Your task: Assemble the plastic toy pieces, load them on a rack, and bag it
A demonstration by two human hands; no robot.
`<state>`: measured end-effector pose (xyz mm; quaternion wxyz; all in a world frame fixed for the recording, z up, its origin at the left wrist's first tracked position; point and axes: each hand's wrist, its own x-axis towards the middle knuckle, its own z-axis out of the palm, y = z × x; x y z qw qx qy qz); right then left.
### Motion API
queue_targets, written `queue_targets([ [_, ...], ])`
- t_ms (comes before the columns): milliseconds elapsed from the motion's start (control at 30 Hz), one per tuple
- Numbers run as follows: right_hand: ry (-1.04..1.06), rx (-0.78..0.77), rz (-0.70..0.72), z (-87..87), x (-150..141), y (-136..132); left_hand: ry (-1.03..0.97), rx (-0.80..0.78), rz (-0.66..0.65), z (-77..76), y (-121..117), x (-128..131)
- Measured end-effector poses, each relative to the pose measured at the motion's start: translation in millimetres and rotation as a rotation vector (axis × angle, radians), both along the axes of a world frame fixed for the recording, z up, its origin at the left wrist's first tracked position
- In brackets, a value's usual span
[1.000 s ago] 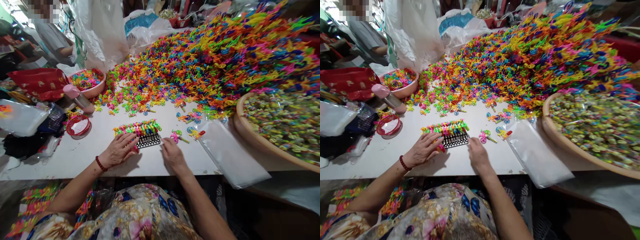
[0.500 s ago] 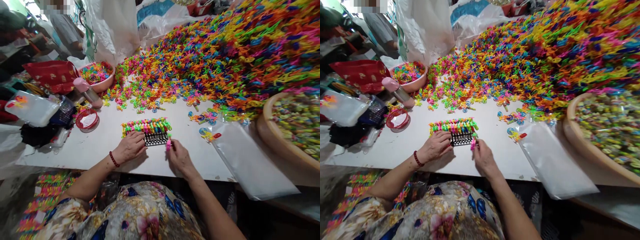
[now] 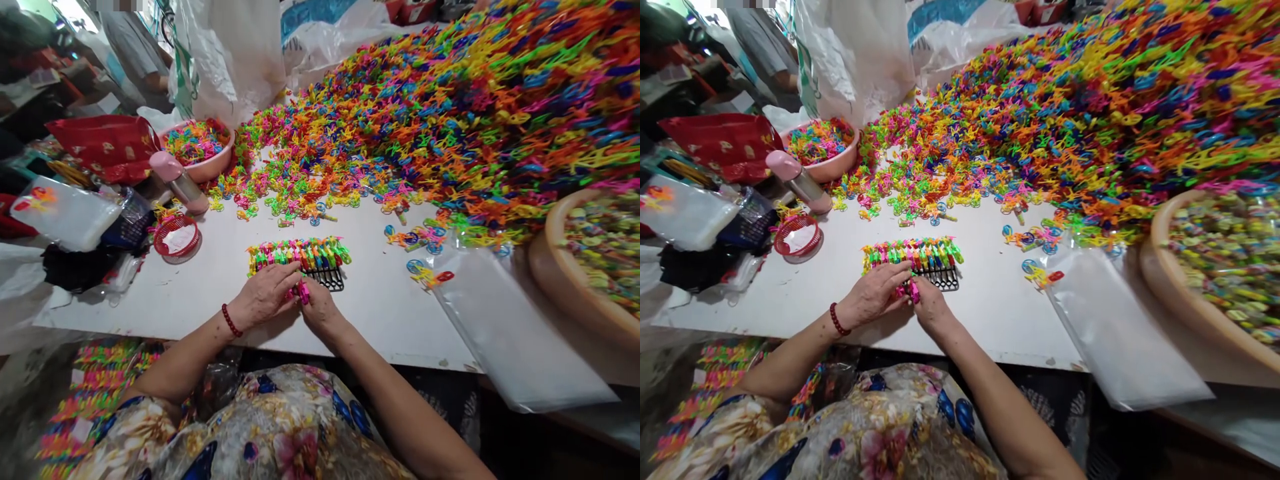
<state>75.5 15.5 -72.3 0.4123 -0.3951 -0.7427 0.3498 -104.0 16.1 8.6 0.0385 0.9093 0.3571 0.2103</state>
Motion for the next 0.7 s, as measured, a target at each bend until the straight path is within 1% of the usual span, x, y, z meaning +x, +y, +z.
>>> queue_targets([
  [133,-0.062,-0.075,0.075,10.2,5,2,0.115,-0.009,-0.004,3.6,1,0],
  [233,-0.113,-0.102,0.096,14.6,4,6,0.207,0.011,-0.005,7.5,1,2],
  [367,-0.153,-0.068,0.084,16.9,-1,6,0.262,0.031,-0.018,10.3,0,4],
  [433,-0.147,-0.043,0.089,20.0,-2,2,0.259,0.04,-0.015,9.9,-1,6],
  [500,-0.146,-0.016,0.092,23.9,1,-5,0.236,0.071,0.015,8.7,-2,8],
  [567,-0.159,0.02,0.068,26.6,11,-12,0.208,0.113,0.053,7.2,-3,10],
  [600,-0.176,0.046,0.033,27.0,21,-14,0.199,0.131,0.068,6.5,-4,10],
  [633,-0.205,0.074,-0.021,26.7,33,-15,0.194,0.146,0.077,5.8,-4,11],
  [700,-0.292,0.13,-0.178,25.3,68,-15,0.193,0.161,0.075,4.6,-4,11],
])
